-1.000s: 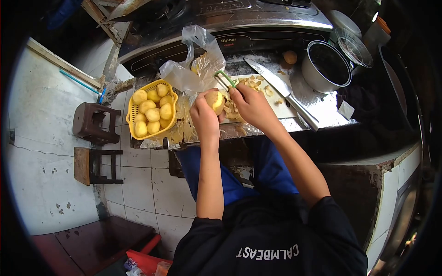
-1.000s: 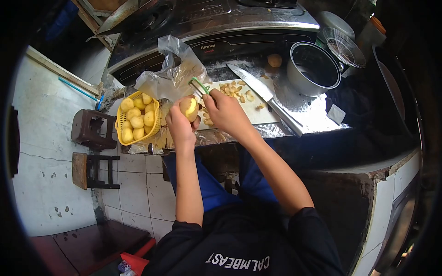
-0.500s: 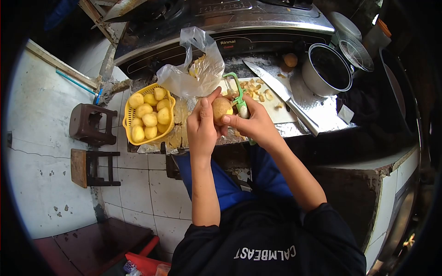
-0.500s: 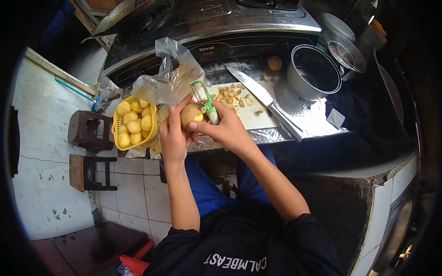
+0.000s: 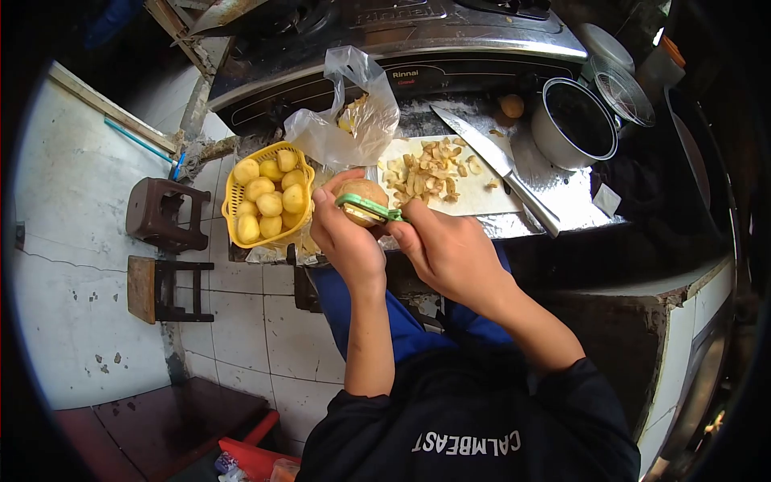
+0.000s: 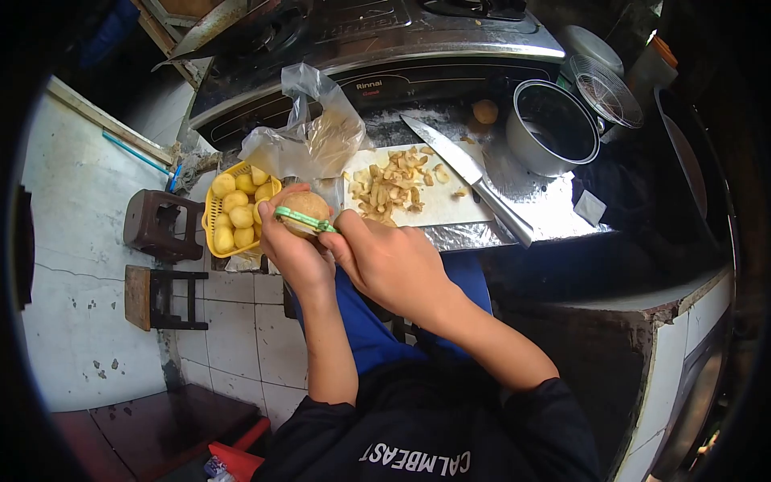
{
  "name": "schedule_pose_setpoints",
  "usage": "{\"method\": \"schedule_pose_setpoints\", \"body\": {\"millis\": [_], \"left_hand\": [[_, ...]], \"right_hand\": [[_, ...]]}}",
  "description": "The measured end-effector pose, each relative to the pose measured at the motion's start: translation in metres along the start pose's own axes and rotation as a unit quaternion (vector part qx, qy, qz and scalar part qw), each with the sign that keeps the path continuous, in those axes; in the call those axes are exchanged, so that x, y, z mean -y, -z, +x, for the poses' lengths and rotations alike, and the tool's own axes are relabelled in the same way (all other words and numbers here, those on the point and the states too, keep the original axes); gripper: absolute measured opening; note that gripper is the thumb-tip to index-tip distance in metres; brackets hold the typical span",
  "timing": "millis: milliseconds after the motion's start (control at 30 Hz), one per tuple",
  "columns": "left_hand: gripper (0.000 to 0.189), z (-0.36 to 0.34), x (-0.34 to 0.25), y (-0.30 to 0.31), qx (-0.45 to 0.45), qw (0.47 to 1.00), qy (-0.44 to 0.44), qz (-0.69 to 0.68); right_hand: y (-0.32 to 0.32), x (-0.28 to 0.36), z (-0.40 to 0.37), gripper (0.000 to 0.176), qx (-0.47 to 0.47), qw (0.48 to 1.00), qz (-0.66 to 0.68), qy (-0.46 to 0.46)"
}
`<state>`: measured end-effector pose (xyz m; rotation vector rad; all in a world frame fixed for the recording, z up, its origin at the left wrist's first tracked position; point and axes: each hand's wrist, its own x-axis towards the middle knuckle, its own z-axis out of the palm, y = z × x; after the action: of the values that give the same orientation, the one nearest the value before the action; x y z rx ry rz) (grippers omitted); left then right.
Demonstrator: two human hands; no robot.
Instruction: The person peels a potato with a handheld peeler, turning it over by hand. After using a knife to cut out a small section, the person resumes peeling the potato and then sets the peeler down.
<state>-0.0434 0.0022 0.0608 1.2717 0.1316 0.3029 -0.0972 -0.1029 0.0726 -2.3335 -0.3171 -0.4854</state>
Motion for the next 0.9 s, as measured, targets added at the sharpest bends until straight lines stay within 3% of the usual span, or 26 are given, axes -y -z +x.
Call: {"method": "schedule_pose_setpoints", "body": {"millis": [133,200,467,733,900], "left_hand": [[0.054,-0.001,0.001,-0.004,0.060,0.996,-0.043,-0.048],[0.049,-0.009,-0.011,-0.014,0.012,0.998,0.001,-0.063],[0.042,-0.012,-0.010,-0.009,-0.035,0.988,-0.146,0.037],[0.049,-0.016,-0.009,-0.020,-0.113,0.989,-0.085,-0.048],[0.055,-0.006,-0.010,-0.003,-0.093,0.987,-0.130,-0.026]], "right_hand": [[-0.001,0.004,0.002,0.029,-0.007,0.999,-0.031,-0.005],[0.003,0.005,0.003,0.029,-0.006,0.999,-0.042,-0.003],[0.011,0.014,0.004,0.029,-0.035,0.999,-0.037,0.012],[0.010,0.017,0.004,0.026,-0.041,0.999,-0.031,-0.018],[0.002,0.017,-0.003,0.025,-0.048,0.999,0.001,0.005]]}}
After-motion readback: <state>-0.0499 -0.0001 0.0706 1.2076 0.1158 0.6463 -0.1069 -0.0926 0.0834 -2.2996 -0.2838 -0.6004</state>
